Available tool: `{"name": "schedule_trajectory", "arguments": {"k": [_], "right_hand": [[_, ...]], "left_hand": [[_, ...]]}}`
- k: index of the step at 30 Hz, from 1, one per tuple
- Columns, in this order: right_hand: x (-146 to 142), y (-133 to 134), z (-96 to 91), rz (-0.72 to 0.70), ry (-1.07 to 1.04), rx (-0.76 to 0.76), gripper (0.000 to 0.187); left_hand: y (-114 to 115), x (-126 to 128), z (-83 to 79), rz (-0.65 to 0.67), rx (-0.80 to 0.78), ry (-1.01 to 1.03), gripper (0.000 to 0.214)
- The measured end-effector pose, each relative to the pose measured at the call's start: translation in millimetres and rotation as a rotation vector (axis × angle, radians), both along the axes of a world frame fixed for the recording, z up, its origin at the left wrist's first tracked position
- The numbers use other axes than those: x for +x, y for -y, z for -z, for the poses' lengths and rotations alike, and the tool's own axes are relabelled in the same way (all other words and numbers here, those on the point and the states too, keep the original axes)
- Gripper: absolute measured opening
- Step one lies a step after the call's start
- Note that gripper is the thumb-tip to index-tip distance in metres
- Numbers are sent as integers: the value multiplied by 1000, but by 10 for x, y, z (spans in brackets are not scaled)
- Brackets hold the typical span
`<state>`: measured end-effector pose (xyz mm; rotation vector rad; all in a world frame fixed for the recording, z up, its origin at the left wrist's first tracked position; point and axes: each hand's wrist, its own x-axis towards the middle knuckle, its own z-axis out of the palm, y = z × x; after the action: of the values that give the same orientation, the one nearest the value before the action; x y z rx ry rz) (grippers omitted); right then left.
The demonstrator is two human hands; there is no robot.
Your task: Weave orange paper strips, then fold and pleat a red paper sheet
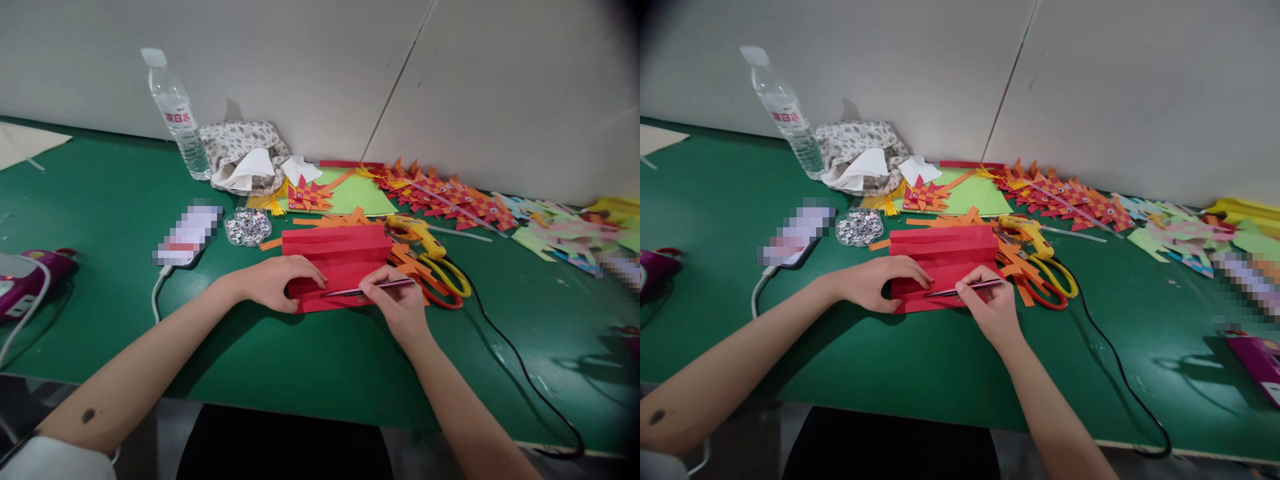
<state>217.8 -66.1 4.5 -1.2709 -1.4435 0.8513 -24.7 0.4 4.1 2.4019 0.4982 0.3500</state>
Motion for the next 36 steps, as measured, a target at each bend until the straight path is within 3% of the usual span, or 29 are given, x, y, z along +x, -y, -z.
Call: {"name": "schedule_trajectory", "arguments": {"k": [9, 17, 26, 36], "right_hand": [[-124, 38, 2, -187, 55, -153, 16], [-108, 28, -2, -188, 47, -171, 15], [-123, 19, 11, -135, -127, -253, 22], [-126, 10, 24, -169, -58, -198, 18]], "left_hand": [[2, 9, 7, 3, 15, 12, 55], [5, 11, -6, -4, 16, 1, 53], [2, 11, 13, 3, 18, 6, 52], [2, 10, 9, 0, 14, 6, 53]]}}
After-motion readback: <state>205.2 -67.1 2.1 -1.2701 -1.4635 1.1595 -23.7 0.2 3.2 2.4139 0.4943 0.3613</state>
